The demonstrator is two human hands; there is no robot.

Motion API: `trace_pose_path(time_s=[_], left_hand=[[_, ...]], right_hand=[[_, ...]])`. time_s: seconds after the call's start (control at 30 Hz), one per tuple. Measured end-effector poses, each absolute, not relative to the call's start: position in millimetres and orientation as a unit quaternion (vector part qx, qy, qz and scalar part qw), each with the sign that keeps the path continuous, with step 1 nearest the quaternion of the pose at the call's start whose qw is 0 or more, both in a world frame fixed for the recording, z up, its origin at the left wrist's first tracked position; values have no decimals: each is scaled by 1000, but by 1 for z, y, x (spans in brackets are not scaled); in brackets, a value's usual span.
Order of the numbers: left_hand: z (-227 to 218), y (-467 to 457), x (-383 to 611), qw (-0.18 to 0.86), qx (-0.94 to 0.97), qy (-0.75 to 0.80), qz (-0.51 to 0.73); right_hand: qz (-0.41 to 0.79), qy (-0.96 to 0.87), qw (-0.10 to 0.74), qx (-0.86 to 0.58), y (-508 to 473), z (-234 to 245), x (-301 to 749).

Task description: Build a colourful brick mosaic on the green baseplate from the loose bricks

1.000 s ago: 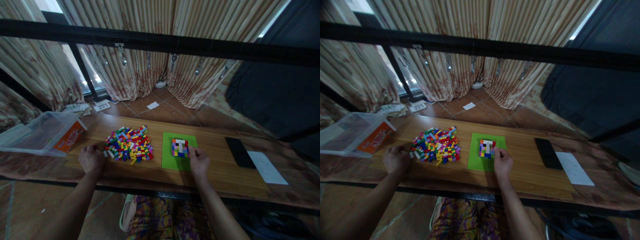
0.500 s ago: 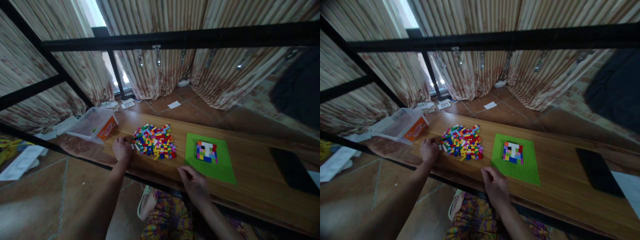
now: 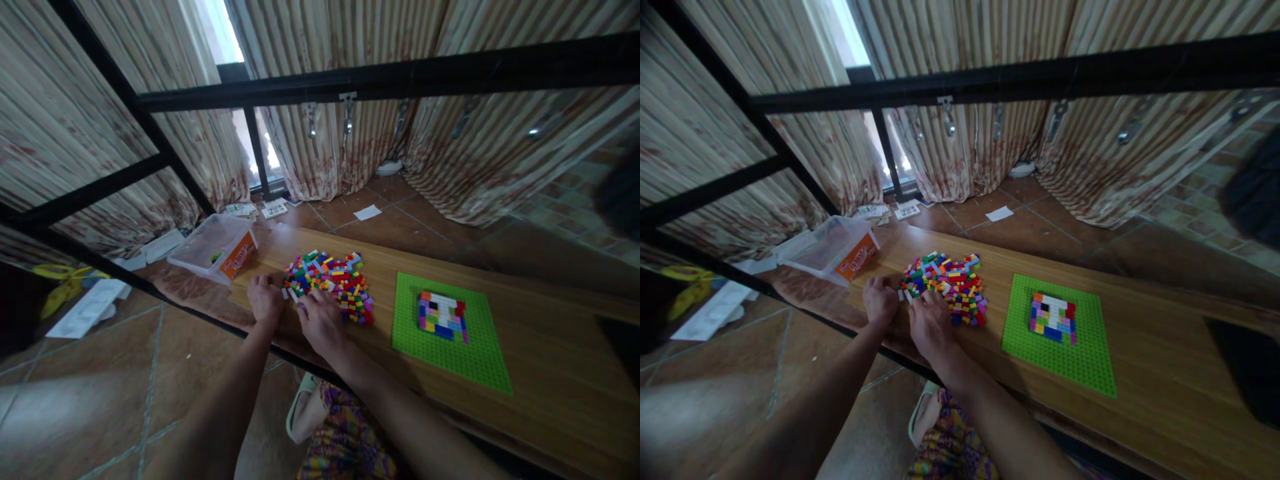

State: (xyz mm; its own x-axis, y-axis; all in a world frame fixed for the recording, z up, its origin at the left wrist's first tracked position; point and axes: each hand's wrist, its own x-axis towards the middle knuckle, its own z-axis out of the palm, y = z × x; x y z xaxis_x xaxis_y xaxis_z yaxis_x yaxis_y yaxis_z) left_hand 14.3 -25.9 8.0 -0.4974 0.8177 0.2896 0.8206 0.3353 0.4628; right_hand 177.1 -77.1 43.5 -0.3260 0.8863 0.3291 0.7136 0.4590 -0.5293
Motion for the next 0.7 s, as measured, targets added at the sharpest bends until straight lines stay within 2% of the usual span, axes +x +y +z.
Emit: trace_pose_path(time_s=[0.13, 0.23, 0.5, 0.7], left_hand=[[9, -26, 14, 7, -500, -817, -288], [9, -25, 13, 12, -502, -816, -287], [9, -23, 11, 18, -510, -811, -285], [9, -22, 11, 15, -505, -814, -286]], right_hand=[[105, -817, 213, -526, -57, 46, 148], [92, -819, 182, -537, -49, 46, 140], [106, -804, 181, -556, -39, 50, 140], [91, -811, 210, -538, -39, 56, 151]])
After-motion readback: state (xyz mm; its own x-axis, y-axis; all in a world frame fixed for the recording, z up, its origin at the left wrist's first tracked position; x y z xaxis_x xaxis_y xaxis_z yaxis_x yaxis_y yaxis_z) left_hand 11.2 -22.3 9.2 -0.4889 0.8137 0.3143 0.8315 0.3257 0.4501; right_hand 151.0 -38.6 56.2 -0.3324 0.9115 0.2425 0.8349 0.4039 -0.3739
